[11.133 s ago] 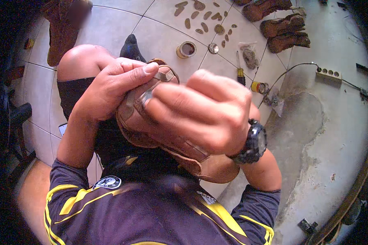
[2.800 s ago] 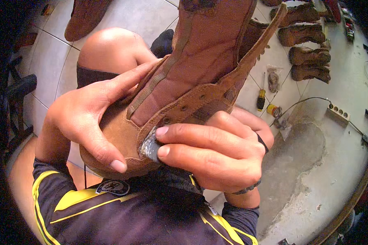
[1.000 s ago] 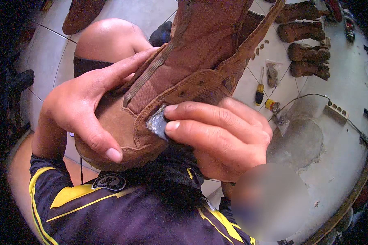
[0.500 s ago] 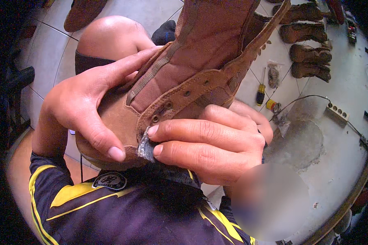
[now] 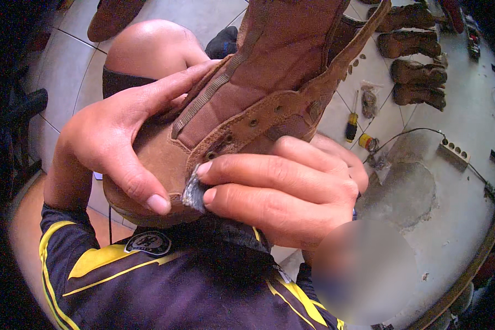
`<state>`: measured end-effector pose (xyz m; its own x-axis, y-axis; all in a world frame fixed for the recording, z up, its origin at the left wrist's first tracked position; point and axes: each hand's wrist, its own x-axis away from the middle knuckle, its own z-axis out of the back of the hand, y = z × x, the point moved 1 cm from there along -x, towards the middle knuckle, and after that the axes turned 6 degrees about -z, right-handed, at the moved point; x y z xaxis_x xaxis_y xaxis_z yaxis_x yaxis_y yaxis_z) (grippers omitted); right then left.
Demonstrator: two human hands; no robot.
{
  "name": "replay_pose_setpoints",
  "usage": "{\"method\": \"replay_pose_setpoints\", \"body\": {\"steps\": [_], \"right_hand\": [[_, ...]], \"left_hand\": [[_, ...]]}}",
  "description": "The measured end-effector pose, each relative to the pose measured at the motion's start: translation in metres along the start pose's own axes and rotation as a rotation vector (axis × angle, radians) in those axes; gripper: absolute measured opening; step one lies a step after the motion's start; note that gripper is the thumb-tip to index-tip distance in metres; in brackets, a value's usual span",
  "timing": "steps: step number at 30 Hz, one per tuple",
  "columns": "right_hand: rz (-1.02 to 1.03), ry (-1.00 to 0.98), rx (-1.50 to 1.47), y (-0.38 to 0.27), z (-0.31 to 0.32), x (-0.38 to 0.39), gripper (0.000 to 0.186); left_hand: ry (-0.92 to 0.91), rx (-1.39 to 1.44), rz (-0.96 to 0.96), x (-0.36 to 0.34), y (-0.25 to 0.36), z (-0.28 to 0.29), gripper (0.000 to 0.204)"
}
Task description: Repairing and refurbishing tan combat boots by applying adhesive and inspecting the components.
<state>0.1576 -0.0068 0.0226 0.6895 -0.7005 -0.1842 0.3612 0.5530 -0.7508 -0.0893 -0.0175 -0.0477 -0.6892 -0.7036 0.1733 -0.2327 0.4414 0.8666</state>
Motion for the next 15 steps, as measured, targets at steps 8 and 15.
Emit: {"method": "replay_pose_setpoints", "body": {"steps": [8, 15], "right_hand": [[-0.024, 0.280, -0.260, -0.001, -0.006, 0.006, 0.019], [0.266, 0.018, 0.361, -0.012, 0.006, -0.002, 0.029]], "left_hand": [[0.015, 0.001, -0.001, 0.000, 0.001, -0.002, 0.136], [0.025, 0.113, -0.027, -0.004, -0.001, -0.007, 0.136]]}}
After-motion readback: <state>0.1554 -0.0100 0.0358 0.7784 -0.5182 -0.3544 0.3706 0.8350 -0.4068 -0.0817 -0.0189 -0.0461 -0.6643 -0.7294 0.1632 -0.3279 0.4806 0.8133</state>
